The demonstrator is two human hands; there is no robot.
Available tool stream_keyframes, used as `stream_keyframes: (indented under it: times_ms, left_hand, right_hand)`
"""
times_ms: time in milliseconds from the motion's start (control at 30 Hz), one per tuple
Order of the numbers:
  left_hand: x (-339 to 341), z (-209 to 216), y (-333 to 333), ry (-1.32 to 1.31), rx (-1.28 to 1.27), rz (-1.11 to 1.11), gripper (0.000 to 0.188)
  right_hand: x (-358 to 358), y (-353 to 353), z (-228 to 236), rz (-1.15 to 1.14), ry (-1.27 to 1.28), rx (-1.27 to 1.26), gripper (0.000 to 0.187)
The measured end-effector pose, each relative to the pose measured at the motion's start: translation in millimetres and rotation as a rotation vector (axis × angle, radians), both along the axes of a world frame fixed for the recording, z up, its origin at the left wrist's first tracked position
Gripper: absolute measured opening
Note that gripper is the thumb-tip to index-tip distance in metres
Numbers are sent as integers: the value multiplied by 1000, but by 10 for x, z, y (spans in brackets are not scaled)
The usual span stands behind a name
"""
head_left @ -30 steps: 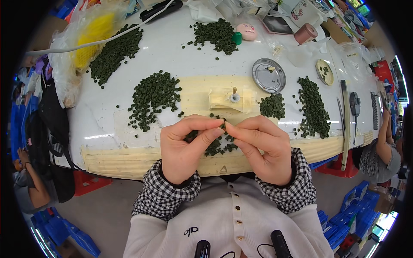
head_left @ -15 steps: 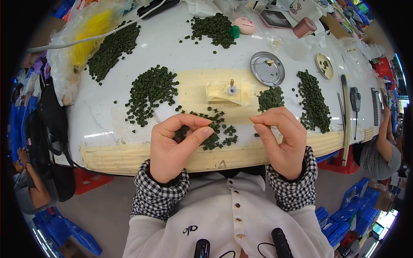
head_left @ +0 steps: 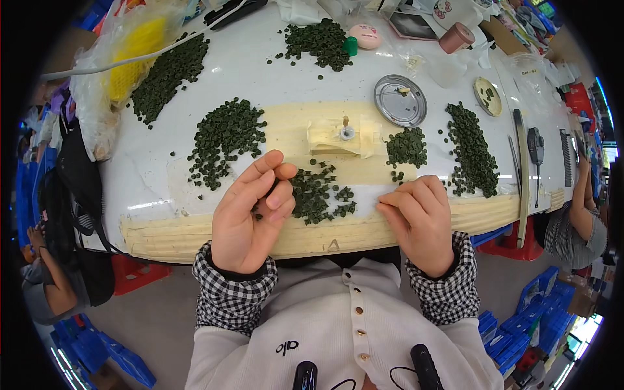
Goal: Sorting small green components on a workbench and placing them into a small tray.
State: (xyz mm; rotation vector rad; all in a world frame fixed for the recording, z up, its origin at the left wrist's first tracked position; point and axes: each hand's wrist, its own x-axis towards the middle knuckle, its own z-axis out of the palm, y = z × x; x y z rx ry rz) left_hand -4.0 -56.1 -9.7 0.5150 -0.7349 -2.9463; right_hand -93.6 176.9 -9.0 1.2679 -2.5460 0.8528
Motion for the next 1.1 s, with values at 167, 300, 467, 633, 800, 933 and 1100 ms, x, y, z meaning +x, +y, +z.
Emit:
stream_keyframes:
  times_ms: [167,300,467,633,800,933,1100]
  left_hand:
    - [21,39,93,1,135,-50,24]
    - [7,95,171,-43,91,-67,24]
    - [46,-21,151,91,118,-119,29]
    - [33,96,192,-42,171,-123,32]
    - [-10,181,265,-100,26,-153,36]
    - [-5,118,304,-71,-27,-147,31]
    - [36,35,310,-45,-35,-182,24]
  right_hand:
    - [-3,-24,24,14,-46,-59,19]
    - [15,-50,71,12,-96,-142,19]
    - [37,-65,107,3,-130,-197,18]
    - [49,-91,112,-2,-125,-241,20]
    - [44,-110,150,5,-121,-261,20]
    - [58,-119,148,0,-146,-278,20]
    - [102,-116,134,-13,-251,-299,19]
